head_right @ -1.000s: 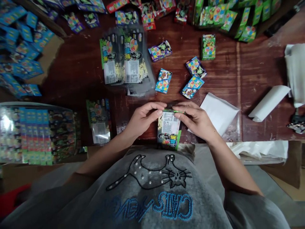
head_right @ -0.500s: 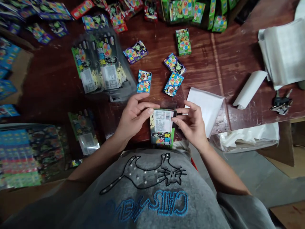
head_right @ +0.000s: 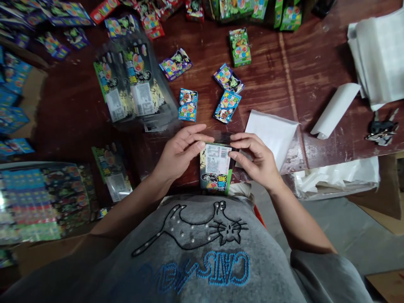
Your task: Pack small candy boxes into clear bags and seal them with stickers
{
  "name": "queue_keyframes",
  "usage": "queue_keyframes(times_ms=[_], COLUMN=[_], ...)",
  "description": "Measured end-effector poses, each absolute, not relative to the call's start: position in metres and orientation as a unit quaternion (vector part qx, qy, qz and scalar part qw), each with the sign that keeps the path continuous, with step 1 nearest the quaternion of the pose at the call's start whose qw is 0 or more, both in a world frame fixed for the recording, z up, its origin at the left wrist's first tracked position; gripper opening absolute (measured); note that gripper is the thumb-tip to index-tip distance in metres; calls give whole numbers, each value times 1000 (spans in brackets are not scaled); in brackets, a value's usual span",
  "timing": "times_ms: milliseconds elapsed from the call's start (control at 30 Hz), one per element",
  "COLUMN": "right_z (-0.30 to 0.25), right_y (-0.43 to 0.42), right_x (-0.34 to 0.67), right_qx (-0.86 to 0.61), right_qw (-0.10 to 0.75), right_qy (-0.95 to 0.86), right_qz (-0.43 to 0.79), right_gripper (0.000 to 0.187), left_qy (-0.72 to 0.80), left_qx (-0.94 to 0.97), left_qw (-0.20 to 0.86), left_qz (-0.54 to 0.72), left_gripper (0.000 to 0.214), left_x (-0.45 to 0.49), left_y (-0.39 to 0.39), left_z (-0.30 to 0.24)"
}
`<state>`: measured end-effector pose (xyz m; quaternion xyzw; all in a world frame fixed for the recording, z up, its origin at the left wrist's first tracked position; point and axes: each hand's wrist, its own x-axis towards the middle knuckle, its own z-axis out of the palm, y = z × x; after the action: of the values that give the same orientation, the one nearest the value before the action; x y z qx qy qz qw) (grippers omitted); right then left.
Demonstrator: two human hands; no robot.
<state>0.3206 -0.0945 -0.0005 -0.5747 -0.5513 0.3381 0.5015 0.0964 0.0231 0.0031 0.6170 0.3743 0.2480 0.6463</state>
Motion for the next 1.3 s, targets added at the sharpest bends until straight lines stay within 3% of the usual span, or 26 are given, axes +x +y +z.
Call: queue_keyframes(times_ms=[133,300,500,633,800,1067,1167,1300], right_z=[2,22,31,33,42,30,28,33], right_y=[-94,-88,-83,-90,-100,-112,-120,-125], right_x=[324,330,338,361,382,372,374,387], right_qx=[-566,-588,-643,-585,-546,-619,-587,-536], right_qw=[525,454,447,419,362,439,438,402], right_qy=[-536,-544,-407,-492,-646,-446,-494,-608], right_qz=[341,390,470,491,392,475,469,427], right_gripper=[41,10,27,22,12,17,12,20], left_qy=[355,334,352,283,213,190,148,138], left_qx=[652,691,704,731,793,803,837,866], left_qw=[624,596,582,593,546,539,498,453], left_qz=[244,235,204,186,167,170,170,160], left_gripper=[17,14,12,14,7,7,7,8], left_x=[97,104,124,130,139,143,139,138], left_y=[25,26,31,35,35,38,37,35], left_z=[14,28,32,37,41,36,37,35])
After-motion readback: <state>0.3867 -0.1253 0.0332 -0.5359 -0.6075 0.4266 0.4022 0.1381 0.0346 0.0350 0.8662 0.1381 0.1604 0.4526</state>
